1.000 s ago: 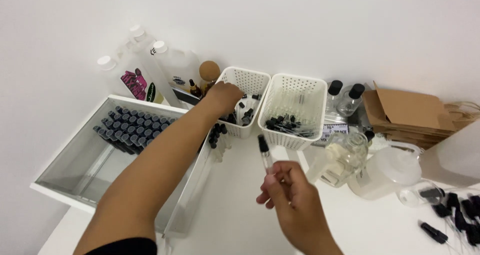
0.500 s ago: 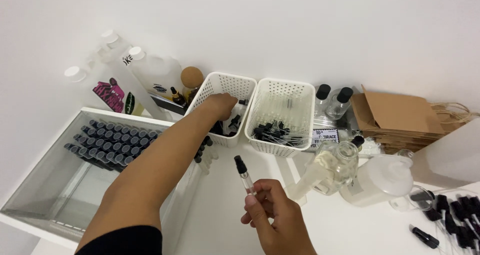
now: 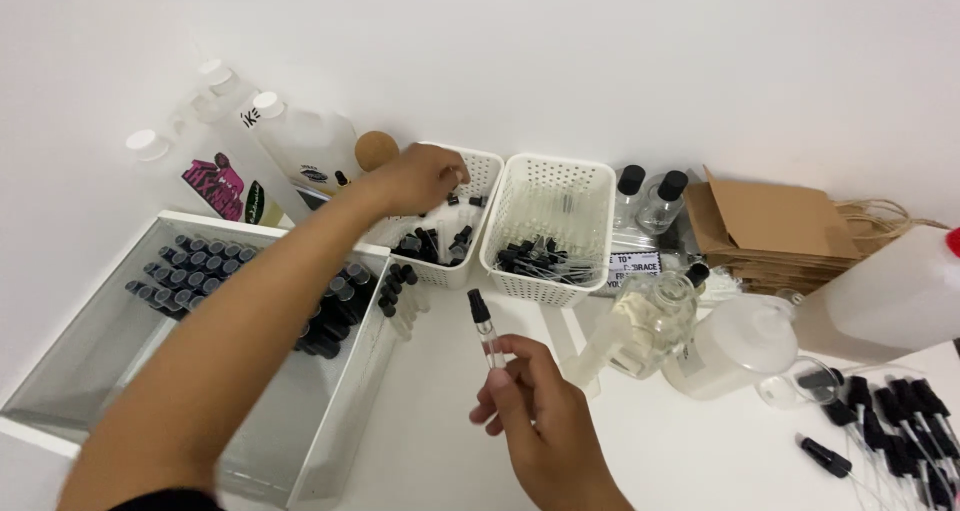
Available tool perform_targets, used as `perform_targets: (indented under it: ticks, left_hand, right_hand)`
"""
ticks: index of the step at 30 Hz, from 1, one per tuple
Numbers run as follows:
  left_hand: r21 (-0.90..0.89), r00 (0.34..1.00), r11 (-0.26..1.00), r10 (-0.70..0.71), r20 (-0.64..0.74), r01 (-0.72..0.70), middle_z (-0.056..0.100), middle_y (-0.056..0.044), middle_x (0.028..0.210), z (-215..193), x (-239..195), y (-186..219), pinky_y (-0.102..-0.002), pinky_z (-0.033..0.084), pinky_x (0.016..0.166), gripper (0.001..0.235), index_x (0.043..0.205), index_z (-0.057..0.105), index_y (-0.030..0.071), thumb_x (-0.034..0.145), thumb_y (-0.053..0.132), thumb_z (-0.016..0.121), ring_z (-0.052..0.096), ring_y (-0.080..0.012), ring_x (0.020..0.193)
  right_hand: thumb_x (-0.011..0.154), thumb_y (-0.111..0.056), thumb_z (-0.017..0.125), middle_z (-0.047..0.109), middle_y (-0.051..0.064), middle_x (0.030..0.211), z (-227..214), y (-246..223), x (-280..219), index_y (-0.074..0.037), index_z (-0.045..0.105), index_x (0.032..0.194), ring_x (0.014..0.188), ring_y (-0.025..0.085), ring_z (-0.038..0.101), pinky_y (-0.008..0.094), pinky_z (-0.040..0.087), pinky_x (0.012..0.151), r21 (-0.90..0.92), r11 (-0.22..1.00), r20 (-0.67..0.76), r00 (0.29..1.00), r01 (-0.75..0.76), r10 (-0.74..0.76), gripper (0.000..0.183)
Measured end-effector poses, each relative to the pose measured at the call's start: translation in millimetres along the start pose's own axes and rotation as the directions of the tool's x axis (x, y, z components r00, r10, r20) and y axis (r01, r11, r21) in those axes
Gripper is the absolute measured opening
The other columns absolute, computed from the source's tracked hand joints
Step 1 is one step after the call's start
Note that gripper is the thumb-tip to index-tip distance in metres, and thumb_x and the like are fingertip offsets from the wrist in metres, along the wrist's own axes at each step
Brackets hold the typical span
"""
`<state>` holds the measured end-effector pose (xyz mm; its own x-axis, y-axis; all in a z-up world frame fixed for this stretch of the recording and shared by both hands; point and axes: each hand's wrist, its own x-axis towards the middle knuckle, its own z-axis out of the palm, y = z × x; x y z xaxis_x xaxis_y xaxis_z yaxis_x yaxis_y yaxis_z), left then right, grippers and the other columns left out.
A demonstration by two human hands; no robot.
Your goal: Assembling perfume sample vials by attaching sprayer heads and caps and pouring fragrance liquid.
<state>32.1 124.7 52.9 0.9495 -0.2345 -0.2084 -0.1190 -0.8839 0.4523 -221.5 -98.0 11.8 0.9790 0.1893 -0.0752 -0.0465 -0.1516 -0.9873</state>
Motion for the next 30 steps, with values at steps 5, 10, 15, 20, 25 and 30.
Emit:
perform_targets:
  ticks: [5,10,15,20,25,30]
  left_hand:
    - [-0.443,0.997,0.895,0.031,-0.068,-0.058,0.074,-0.005,0.101,-26,-112,55,-0.029,0.057,0.080,0.028,0.116,0.068,0.011,0.106,0.028,0.047,0.072,-0.0154,0.093]
    - [-0.587,0.968,0.777,0.117,-0.221,-0.228,0.078,-0.005,0.087,7,-170,59,-0.030,0.058,0.074,0.021,0.106,0.076,0.008,0.101,0.022,0.061,0.070,-0.0160,0.079]
    - [-0.651,0.916,0.647,0.313,-0.250,-0.398,0.076,-0.009,0.089,27,-195,63,-0.028,0.061,0.075,0.024,0.110,0.073,0.006,0.102,0.022,0.059,0.074,-0.0159,0.082]
    - [-0.674,0.935,0.648,0.276,-0.224,-0.353,0.077,-0.008,0.089,31,-211,75,-0.028,0.059,0.078,0.025,0.108,0.076,0.006,0.098,0.026,0.063,0.070,-0.0162,0.083]
    - [-0.406,0.841,0.739,0.435,-0.324,-0.538,0.073,-0.002,0.098,35,-220,93,-0.025,0.050,0.074,0.019,0.105,0.076,0.011,0.099,0.024,0.065,0.065,-0.0122,0.087]
    - [-0.229,0.644,0.603,0.699,-0.310,-0.764,0.069,0.000,0.090,41,-231,122,-0.035,0.050,0.087,0.014,0.100,0.070,0.013,0.103,0.024,0.061,0.067,-0.0181,0.086]
  right_hand:
    - [0.100,-0.021,0.052,0.074,0.012,0.090,2,6,3,-0.009,0.061,0.120,0.071,0.019,0.075,0.030,0.060,0.056,0.159,0.987,-0.028,1.000,0.003,0.001,0.025]
    - [0.099,-0.020,0.052,0.074,0.010,0.096,-1,-9,-8,-0.009,0.061,0.119,0.062,0.017,0.061,0.029,0.050,0.053,0.166,0.985,-0.042,0.999,0.039,-0.032,0.024]
    - [0.097,-0.015,0.055,0.073,0.009,0.090,-2,-25,-18,-0.010,0.063,0.115,0.061,0.018,0.053,0.031,0.044,0.058,0.136,0.990,-0.073,0.997,-0.025,0.035,0.020]
    - [0.097,-0.014,0.052,0.071,0.010,0.085,-5,-32,-27,-0.008,0.064,0.112,0.062,0.018,0.051,0.032,0.043,0.060,0.157,0.987,-0.050,0.999,0.020,-0.012,0.020]
    - [0.104,-0.034,0.042,0.056,0.006,0.075,-12,-26,-26,-0.005,0.067,0.109,0.067,0.016,0.049,0.030,0.038,0.069,0.243,0.963,0.016,0.992,0.114,-0.121,0.039]
    - [0.102,-0.061,0.032,0.041,0.002,0.068,-17,-12,-23,-0.012,0.045,0.075,0.067,0.015,0.037,0.034,0.032,0.067,0.433,0.894,0.108,0.978,0.113,-0.177,0.058]
